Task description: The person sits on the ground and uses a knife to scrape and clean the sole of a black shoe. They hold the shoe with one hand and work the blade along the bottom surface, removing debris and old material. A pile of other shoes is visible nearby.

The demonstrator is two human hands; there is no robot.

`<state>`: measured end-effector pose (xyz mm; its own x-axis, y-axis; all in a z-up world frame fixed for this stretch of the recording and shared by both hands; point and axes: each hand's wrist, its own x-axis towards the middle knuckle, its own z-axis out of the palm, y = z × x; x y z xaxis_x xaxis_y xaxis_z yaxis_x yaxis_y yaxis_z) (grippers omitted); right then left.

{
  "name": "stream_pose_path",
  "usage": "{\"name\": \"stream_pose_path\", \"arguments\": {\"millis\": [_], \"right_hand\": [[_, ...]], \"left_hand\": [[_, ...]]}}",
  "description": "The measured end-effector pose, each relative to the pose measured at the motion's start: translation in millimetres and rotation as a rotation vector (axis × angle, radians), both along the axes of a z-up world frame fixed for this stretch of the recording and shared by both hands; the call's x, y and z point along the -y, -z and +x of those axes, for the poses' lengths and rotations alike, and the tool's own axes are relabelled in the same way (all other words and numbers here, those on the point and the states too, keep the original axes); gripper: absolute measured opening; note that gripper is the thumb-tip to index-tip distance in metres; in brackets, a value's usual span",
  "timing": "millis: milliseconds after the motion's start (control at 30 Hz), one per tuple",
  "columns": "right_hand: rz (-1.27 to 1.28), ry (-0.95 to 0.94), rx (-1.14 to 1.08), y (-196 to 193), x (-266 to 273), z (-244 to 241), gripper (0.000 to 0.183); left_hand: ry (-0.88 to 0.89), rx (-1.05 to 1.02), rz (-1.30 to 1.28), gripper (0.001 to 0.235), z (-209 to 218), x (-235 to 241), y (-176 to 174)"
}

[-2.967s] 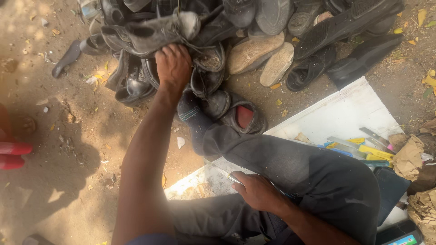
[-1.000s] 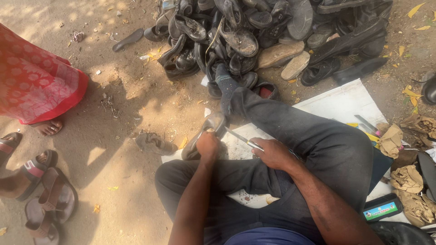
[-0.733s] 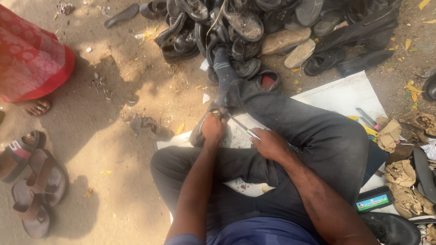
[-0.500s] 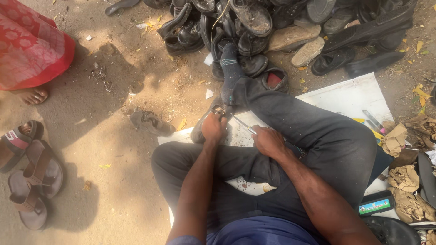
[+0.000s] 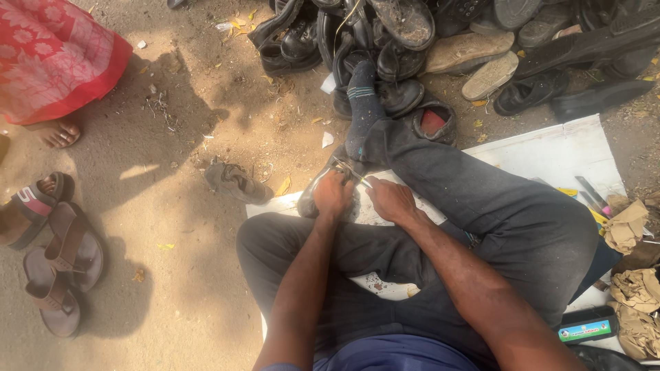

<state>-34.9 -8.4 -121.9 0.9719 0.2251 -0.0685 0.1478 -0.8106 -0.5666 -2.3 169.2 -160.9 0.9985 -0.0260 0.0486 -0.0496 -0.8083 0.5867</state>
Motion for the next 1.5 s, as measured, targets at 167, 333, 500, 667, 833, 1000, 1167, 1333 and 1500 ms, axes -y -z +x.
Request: {"name": "stream_pose_path", "arguments": {"millis": [167,333,500,667,833,1000,1167,1333,1500], "right_hand": [[0.041,-0.012,0.071,2,-3,-8,0.031],[-0.089,-0.003,-0.104,-10,15,-27,0.025],[-0.101,-0.009,0.018,-4,-6,-5,0.023],[-0.028,0.025,0.002,-8,3,-35,0.024],[-0.078,0.014,-0.079,-8,3,-33,0.023],[-0.025,0.052,-0.157,6,-10,-20,0.028],[0.185,0.113,-0.243,33,13,-24,0.030],[0.389,0.108,-0.230,53,-1,1,0.033],[0.792,0.339,-0.673,41,1,-27,0.033]], "left_hand": [[0.024,0.153,-0.051,0.019,-1,-5,15],[0.054,0.129,-0.094,0.019,4,-9,16],[0.078,0.121,-0.117,0.019,2,-11,16],[0.018,0.095,-0.166,0.024,7,-16,23],[-0.032,0.009,-0.274,0.023,6,-17,21],[-0.010,0.053,-0.384,0.025,10,-20,16],[-0.098,-0.049,-0.498,0.028,6,-19,16],[-0.039,-0.001,-0.493,0.021,9,-21,15],[-0.103,-0.089,-0.563,0.020,9,-23,17]]}}
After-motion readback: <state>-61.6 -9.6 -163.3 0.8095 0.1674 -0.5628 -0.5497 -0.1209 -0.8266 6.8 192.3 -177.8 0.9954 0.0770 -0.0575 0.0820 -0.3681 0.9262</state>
